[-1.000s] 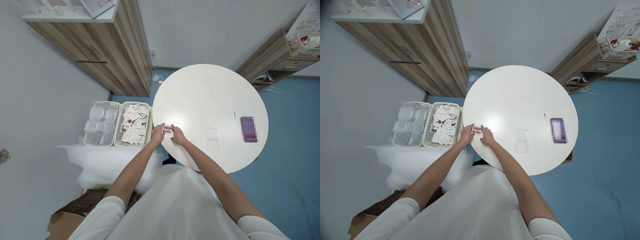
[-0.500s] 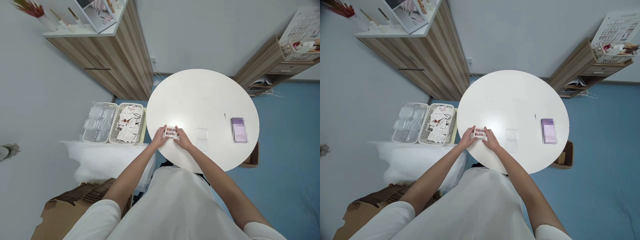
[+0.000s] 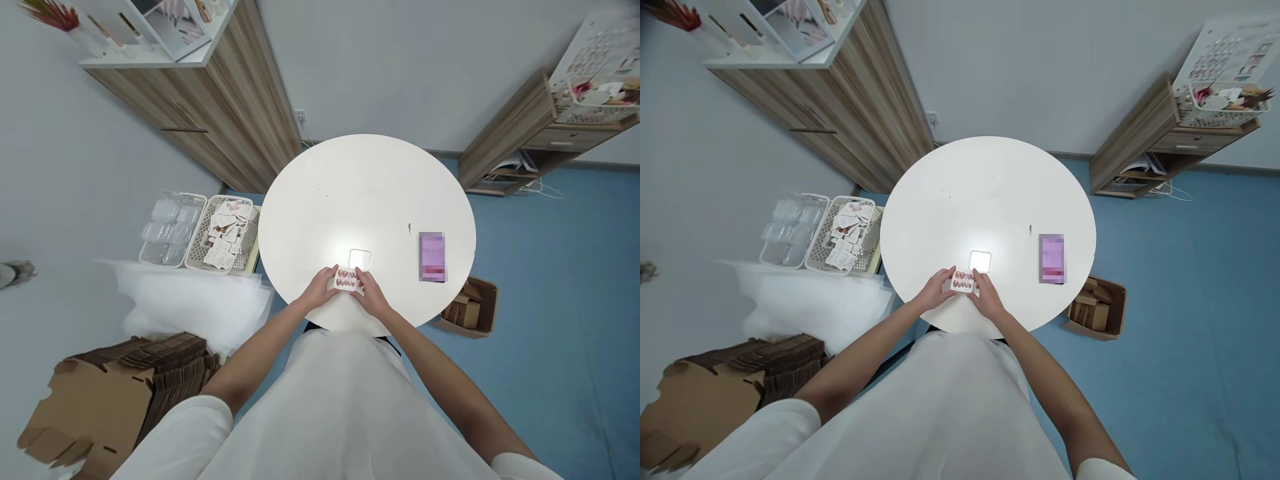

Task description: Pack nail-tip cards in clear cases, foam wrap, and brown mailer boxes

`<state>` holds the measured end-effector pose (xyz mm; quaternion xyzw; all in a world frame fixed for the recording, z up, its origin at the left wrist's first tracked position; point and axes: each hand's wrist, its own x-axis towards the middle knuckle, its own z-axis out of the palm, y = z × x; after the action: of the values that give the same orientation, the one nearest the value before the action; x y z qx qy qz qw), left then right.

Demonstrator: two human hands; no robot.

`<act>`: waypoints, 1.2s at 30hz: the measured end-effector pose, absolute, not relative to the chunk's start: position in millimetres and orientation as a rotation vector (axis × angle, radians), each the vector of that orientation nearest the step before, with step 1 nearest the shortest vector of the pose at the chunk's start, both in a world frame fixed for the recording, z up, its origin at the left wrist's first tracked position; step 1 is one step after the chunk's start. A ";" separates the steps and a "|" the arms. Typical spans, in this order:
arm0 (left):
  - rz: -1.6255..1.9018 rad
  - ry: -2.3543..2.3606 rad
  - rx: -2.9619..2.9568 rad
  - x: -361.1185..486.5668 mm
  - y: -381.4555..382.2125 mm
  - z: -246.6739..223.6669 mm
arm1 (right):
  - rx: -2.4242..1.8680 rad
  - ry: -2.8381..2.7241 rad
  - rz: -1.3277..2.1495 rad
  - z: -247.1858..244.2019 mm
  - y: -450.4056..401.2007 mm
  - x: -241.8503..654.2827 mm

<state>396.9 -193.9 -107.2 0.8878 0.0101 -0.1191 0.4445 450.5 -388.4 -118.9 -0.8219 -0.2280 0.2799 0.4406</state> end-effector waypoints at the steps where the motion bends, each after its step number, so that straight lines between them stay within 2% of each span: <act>1: -0.310 0.022 2.200 395.4 -199.5 -108.3 | -2.040 -0.556 0.713 -120.9 -395.7 449.3; 17: -0.489 0.045 2.574 417.6 -226.1 -132.5 | -2.317 -0.560 0.708 -145.3 -417.0 460.4; 26: -0.481 0.008 2.472 421.4 -220.7 -139.5 | -2.410 -0.557 0.666 -146.2 -409.4 458.9; 36: -0.447 0.040 2.274 416.4 -214.7 -143.5 | -2.318 -0.442 0.644 -149.1 -409.9 449.8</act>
<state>416.4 -214.7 -143.5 0.8991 0.0158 -0.1766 0.4002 449.8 -409.9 -149.1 -0.8909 -0.1697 0.2476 0.3410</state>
